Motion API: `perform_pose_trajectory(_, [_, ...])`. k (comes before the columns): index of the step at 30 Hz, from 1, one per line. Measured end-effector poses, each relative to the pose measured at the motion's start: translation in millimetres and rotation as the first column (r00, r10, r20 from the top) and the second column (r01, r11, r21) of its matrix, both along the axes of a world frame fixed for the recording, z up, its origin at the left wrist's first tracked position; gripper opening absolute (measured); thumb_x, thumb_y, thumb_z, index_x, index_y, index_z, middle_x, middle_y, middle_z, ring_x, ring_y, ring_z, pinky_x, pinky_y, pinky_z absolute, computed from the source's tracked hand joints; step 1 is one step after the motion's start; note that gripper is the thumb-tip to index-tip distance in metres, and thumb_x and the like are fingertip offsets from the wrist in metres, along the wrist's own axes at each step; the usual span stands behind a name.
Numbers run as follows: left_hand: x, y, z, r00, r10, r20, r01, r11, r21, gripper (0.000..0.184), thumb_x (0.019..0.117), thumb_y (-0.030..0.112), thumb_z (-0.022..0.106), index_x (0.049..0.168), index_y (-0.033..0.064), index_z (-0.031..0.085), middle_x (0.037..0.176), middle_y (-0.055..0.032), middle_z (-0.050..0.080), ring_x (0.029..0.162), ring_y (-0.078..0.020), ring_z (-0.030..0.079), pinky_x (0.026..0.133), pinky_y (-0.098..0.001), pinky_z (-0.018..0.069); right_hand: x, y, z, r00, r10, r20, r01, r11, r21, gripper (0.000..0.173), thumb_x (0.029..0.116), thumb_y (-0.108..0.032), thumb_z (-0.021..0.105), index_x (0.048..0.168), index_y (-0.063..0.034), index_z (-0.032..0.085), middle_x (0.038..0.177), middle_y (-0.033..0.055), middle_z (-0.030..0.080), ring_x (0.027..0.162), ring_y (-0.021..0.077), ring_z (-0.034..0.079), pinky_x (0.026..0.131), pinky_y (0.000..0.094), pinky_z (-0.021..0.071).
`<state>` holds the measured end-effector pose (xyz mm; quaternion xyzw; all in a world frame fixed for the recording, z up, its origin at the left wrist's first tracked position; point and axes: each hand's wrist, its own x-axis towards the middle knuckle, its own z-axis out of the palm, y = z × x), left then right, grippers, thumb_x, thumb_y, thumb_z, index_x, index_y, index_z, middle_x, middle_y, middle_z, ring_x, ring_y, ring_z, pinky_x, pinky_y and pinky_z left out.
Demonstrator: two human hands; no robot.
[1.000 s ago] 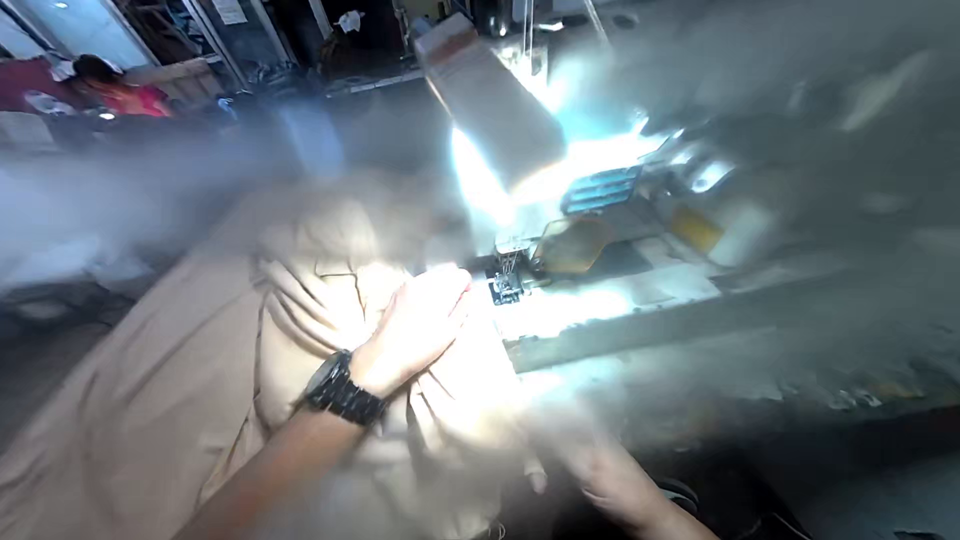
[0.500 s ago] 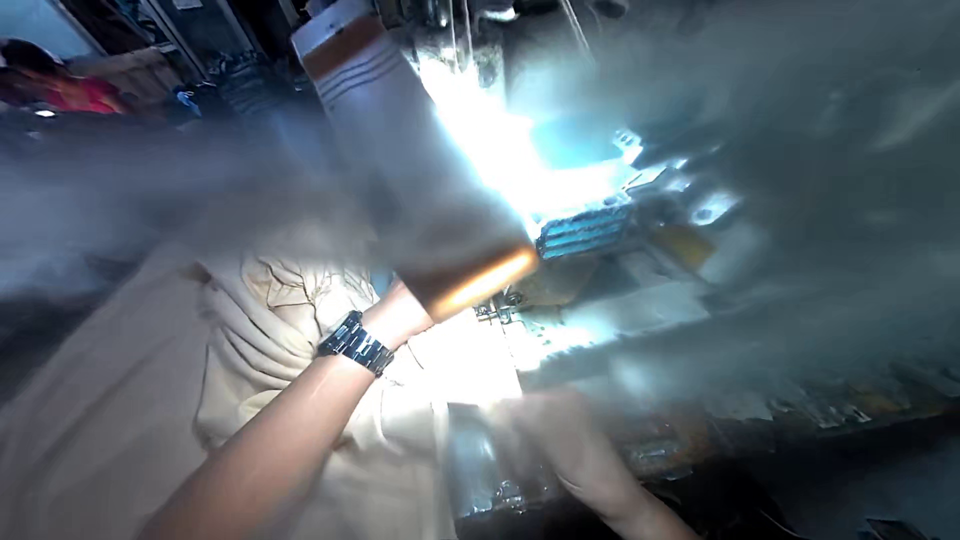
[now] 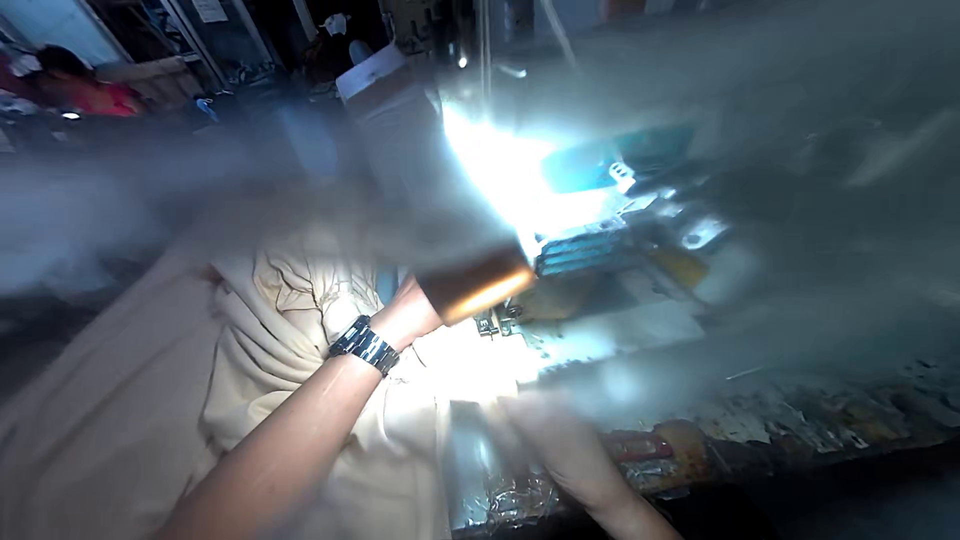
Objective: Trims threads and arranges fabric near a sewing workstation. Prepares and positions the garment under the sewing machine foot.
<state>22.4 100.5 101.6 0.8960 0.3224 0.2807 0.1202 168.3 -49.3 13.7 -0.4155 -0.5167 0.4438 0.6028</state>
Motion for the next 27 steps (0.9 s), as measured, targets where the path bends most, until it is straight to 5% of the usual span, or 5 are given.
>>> perform_pose_trajectory(7, [4.4, -14.5, 17.9, 0.951, 0.222, -0.214, -0.255, 0.957, -0.14, 0.028, 0.0931, 0.019, 0.073, 0.111, -0.0027, 0.068, 0.101, -0.0211, 0.07, 0.097, -0.0344, 0.069, 0.088, -0.0546, 0.0528, -2.0, -8.8, -0.1, 0.998, -0.011, 0.057, 0.014, 0.998, -0.053, 0.018, 0.0949, -0.012, 0.06, 0.082, -0.0041, 0.07, 0.063, -0.0066, 0.064, 0.054, -0.0025, 0.06, 0.053, 0.0156, 0.053])
perform_pose_trajectory(9, [-5.7, -36.1, 19.5, 0.933, 0.206, -0.295, -0.261, 0.952, -0.159, 0.033, 0.1, 0.032, 0.062, 0.112, 0.0021, 0.068, 0.097, -0.0159, 0.069, 0.089, -0.0312, 0.068, 0.08, -0.0542, 0.0534, -3.7, -13.4, -2.9, 0.998, -0.027, 0.062, 0.03, 0.999, -0.037, 0.016, 0.0937, -0.01, 0.06, 0.083, -0.0028, 0.069, 0.065, -0.0059, 0.063, 0.053, -0.0023, 0.059, 0.051, 0.0159, 0.0525])
perform_pose_trajectory(11, [-14.1, -63.2, 11.9, 0.926, 0.22, -0.308, -0.26, 0.961, -0.095, 0.041, 0.1024, 0.037, 0.054, 0.122, 0.0032, 0.067, 0.112, -0.0168, 0.068, 0.097, -0.0356, 0.068, 0.081, -0.0587, 0.0511, -6.0, -15.9, -5.6, 0.998, -0.04, 0.047, 0.041, 0.999, -0.029, 0.018, 0.0942, -0.006, 0.058, 0.08, -0.0017, 0.068, 0.064, -0.0063, 0.063, 0.052, -0.0036, 0.058, 0.051, 0.0143, 0.0513])
perform_pose_trajectory(14, [-20.6, -65.6, -15.9, 0.939, 0.316, -0.133, -0.296, 0.943, 0.151, 0.03, 0.0993, 0.028, 0.053, 0.105, 0.0048, 0.071, 0.096, -0.0137, 0.07, 0.078, -0.0336, 0.07, 0.063, -0.0544, 0.0537, -9.0, -17.4, -9.2, 1.0, -0.018, 0.022, 0.019, 0.999, -0.046, 0.025, 0.0965, -0.004, 0.052, 0.075, -0.0047, 0.066, 0.063, -0.0077, 0.064, 0.051, -0.004, 0.058, 0.051, 0.0135, 0.0513])
perform_pose_trajectory(27, [-16.2, -57.1, -16.8, 0.922, 0.378, -0.08, -0.368, 0.922, 0.12, 0.022, 0.0991, 0.019, 0.057, 0.1, 0.0023, 0.072, 0.094, -0.0153, 0.071, 0.078, -0.0333, 0.071, 0.068, -0.0518, 0.057, -7.9, -16.6, -11.1, 0.999, -0.018, -0.034, 0.017, 0.999, -0.041, 0.029, 0.0959, 0.001, 0.049, 0.076, -0.0083, 0.067, 0.062, -0.0087, 0.066, 0.05, -0.0023, 0.06, 0.049, 0.015, 0.0528])
